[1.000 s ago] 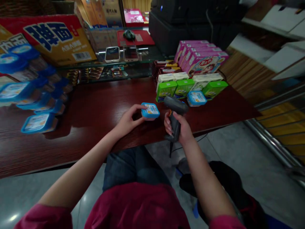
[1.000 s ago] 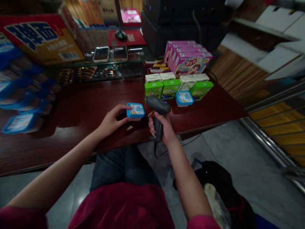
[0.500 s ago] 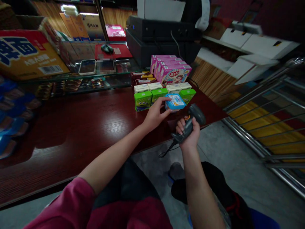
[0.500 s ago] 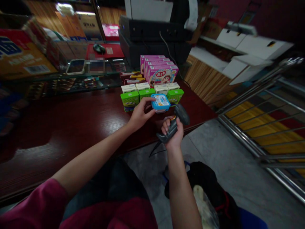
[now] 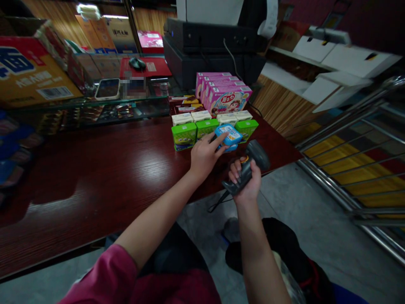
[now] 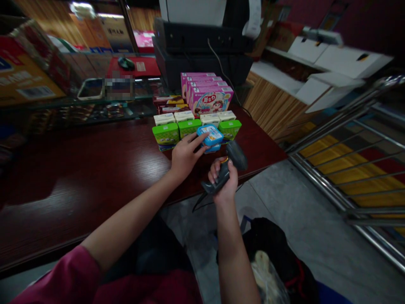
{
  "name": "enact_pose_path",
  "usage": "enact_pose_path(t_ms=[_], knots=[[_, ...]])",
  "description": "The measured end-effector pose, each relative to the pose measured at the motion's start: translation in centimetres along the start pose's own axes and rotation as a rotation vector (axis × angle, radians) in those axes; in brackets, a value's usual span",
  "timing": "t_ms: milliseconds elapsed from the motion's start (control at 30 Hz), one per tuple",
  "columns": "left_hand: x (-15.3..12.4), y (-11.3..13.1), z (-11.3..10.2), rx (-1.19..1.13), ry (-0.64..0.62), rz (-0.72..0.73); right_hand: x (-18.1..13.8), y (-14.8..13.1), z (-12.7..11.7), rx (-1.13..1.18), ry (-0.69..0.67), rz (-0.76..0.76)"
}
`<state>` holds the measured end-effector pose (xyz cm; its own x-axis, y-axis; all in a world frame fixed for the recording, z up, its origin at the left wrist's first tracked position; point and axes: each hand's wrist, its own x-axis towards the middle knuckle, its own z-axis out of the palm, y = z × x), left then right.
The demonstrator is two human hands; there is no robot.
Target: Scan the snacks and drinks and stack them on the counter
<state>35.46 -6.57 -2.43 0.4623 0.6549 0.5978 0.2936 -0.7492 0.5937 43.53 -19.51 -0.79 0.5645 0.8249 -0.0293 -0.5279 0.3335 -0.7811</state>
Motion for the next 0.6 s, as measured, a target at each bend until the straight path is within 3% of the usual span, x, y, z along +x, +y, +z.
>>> enact_pose_path(t_ms=[167, 400, 500, 600], knots=[[-0.1, -0.5, 0.3, -0.052, 0.072, -0.007, 0.0, 0.0, 0.0, -0.021, -0.005, -0.008], [0.2, -1.1, 1.0, -0.067, -0.045, 0.054, -0.2, 0.0, 0.1, 0.043, -0.008, 0.029], [-0.3, -1.0, -0.2, -0.025, -0.095, 0.067, -0.2, 0.0, -0.1, 0.012, -0.038, 0.042], [-1.9, -1.5, -3.5, 0.062, -0.141, 0.133, -0.5, 0.5, 0.4, -0.014, -0.098, 0.075]])
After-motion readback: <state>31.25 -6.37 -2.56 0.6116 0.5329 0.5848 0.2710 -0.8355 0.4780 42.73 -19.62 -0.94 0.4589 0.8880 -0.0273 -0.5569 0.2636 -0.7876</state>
